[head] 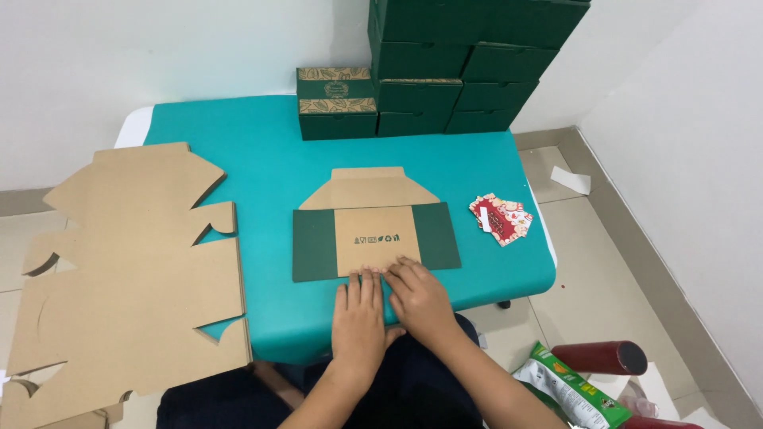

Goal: Folding and assembling pre-cut cardboard templates into finished boxes by hand.

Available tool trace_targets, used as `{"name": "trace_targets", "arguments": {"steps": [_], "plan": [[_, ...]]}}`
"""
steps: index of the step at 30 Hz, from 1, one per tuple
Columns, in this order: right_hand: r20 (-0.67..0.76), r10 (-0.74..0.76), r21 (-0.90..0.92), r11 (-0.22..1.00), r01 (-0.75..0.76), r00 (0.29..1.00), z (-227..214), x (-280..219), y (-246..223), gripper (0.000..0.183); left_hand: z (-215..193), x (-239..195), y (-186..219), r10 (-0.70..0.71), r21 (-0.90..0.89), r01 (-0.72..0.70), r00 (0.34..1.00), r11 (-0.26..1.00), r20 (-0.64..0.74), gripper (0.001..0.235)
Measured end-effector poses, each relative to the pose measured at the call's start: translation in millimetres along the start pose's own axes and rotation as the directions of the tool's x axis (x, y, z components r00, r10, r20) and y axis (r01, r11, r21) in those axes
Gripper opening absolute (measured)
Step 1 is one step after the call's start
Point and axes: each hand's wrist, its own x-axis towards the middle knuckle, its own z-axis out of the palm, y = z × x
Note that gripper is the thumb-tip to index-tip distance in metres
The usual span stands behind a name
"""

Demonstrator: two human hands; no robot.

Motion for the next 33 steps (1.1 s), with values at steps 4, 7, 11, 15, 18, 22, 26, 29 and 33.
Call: {"name": "trace_targets", "arguments": {"steps": [4,7,11,15,18,22,26,29,33], "plan": [[0.007,-0.023,-0.068,0.997,0.024,1.0,-1.1,8.9,-14.2,0.023,-6.3,-2.1,1.3,0.0,0.085,-0.004,0.999,0.996,0.053,0.114],[-0.005,-0.012,-0.086,0.996,0.011,1.0,-1.7,9.1,-15.8,0.021,-5.8,-1.4,3.9,-0.004,0.09,-0.001,0.998,0.996,0.056,0.104],[0.026,0.067,-0.078,0.995,-0.065,0.997,-11.7,4.1,-7.2,0.022,-4.1,-1.7,5.9,-0.036,0.088,0.034,0.999,0.996,0.013,0.114],[-0.043,0.228,-0.006,0.973,-0.229,0.973,-26.2,-7.9,8.6,0.021,-3.2,-1.5,4.7,-0.043,0.044,0.042,0.999,0.998,0.026,0.124],[-0.102,0.289,0.001,0.957,-0.291,0.952,-25.2,-22.5,15.4,0.022,-7.9,-1.9,2.3,-0.018,0.068,0.014,0.998,0.998,0.055,0.132],[-0.105,0.287,-0.039,0.956,-0.292,0.952,-20.6,-20.2,11.0,0.024,-10.6,-0.1,3.9,-0.01,0.088,0.001,0.996,0.996,0.094,0.134],[-0.058,0.176,0.003,0.984,-0.176,0.983,-14.2,1.3,-4.4,0.02,-9.9,-0.8,7.6,-0.031,0.146,0.019,0.996,0.989,0.081,0.135],[-0.019,0.122,0.07,0.99,-0.121,0.992,-8.7,12.3,-14.2,0.022,-0.4,-0.4,12.8,-0.037,0.148,0.023,0.995,0.989,0.091,0.119],[-0.007,0.144,0.127,0.982,-0.142,0.989,-5.2,9.3,-13.3,0.022,13.2,-2.1,14.8,-0.056,0.093,0.051,0.997,0.994,0.047,0.105]]}}
